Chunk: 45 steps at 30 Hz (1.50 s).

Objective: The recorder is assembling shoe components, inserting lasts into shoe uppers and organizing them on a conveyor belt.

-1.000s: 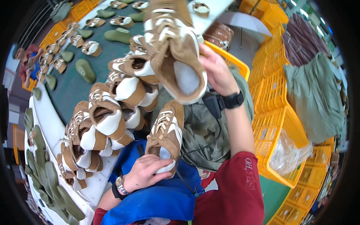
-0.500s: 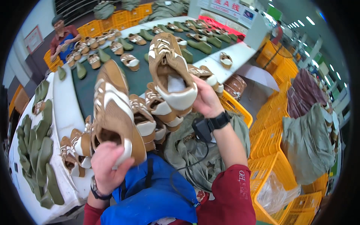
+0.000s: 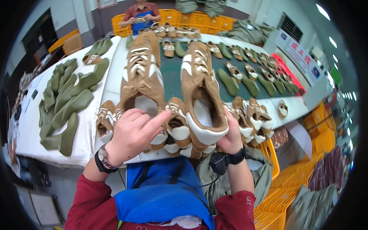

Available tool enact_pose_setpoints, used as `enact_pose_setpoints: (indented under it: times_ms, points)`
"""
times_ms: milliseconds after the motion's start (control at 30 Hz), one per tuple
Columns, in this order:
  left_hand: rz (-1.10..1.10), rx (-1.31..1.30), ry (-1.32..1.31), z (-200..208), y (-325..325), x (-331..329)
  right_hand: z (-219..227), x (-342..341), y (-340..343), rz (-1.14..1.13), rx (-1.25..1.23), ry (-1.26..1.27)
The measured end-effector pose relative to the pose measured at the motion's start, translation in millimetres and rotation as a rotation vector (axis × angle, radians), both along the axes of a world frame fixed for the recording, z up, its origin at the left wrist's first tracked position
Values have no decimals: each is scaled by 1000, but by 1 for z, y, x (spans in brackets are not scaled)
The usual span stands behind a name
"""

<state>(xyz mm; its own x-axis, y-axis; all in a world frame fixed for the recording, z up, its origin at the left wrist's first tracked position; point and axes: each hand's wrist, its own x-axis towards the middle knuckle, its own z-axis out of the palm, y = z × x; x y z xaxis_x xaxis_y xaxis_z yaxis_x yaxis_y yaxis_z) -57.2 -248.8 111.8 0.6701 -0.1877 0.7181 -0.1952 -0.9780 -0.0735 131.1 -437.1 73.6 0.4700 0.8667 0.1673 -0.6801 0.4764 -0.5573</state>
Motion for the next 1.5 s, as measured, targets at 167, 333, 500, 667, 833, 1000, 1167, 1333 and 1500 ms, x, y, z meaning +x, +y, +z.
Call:
enact_pose_setpoints:
  times_ms: [167, 333, 500, 667, 833, 1000, 1167, 1333, 1500]
  points:
    - [176, 139, 84, -2, 5, -9, -11, -9, 20, -106, -168, 98]
    - [162, 114, 136, 0, 10, -18, -35, 4, 28, 61, -135, 143]
    - [166, 101, 144, 1, 11, -18, -25, -24, 54, -45, -242, -110]
    - [134, 142, 180, -5, 15, -21, -16, -46, 74, -59, -228, -186]
    - [134, 212, 146, -9, 16, -30, -17, -48, 75, -81, -216, -224]
    - [149, 238, 125, -8, 24, -35, -17, -55, 79, -65, -211, -212]
    - [167, 210, 123, 14, 71, -29, -10, -42, 71, -215, -303, -451]
    - [186, 0, 375, 24, 174, 7, -10, 4, 19, -581, -420, -488]
    - [455, 27, 668, -12, 288, 74, -35, 42, -63, -1006, -705, -406]
